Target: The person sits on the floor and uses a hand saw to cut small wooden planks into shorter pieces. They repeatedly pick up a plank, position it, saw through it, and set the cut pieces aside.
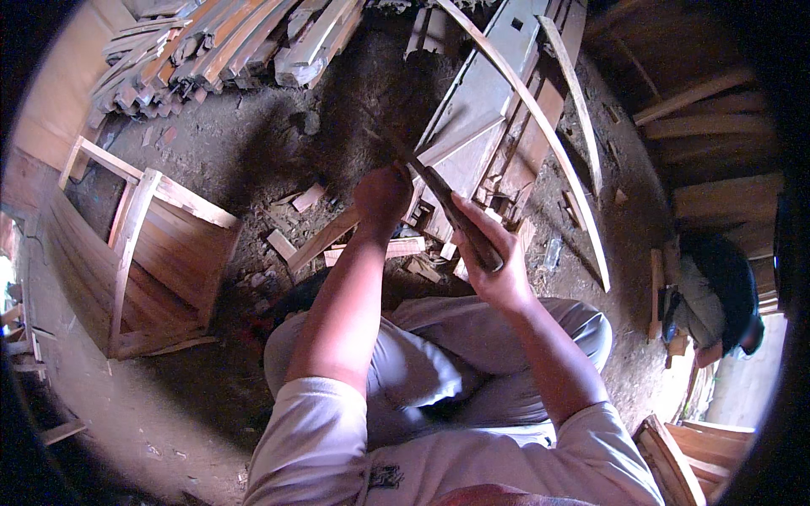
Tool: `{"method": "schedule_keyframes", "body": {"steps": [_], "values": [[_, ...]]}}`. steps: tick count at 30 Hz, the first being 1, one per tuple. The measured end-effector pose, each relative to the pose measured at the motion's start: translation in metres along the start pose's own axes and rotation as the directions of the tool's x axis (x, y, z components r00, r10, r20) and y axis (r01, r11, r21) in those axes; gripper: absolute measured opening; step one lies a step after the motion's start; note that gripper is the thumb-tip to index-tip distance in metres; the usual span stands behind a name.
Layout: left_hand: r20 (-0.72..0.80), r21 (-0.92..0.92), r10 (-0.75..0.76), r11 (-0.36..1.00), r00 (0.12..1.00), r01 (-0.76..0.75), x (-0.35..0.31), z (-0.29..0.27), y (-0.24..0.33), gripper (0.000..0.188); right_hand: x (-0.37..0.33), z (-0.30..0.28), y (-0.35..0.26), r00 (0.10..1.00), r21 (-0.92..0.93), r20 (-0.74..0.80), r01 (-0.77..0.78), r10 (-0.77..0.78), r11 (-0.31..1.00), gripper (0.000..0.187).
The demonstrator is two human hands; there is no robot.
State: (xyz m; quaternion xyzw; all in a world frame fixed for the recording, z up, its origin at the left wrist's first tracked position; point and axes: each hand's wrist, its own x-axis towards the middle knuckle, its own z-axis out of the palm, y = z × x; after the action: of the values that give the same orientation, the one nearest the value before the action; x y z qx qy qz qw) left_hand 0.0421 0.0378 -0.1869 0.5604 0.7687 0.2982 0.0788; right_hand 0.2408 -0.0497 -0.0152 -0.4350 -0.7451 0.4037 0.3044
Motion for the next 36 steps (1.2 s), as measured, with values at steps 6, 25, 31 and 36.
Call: {"method": "schedule_keyframes", "body": {"steps": [6,25,31,36], "values": [[-0.033,-0.001,0.028,1.000,0.999,-0.028,0.001,0.016,-0.005,0.061,-0.041,-0.026,-0.009,1.000,-0.049,0.015,0.006,-0.005,0.999,0.046],[0.146,0.070,0.030,0.997,0.989,-0.040,0.005,0.008,-0.004,0.049,-0.035,-0.017,-0.004,0.992,-0.112,-0.051,0.111,-0.118,0.987,0.044],[0.226,0.137,-0.003,0.990,0.974,-0.029,0.011,0.016,-0.019,0.047,-0.071,-0.041,-0.018,0.998,-0.114,0.008,0.069,-0.069,0.991,0.048],[0.163,0.063,0.095,0.992,0.982,-0.106,0.009,0.006,-0.011,0.046,-0.025,-0.014,0.005,0.991,-0.047,-0.022,0.129,-0.130,0.991,0.049]]}}
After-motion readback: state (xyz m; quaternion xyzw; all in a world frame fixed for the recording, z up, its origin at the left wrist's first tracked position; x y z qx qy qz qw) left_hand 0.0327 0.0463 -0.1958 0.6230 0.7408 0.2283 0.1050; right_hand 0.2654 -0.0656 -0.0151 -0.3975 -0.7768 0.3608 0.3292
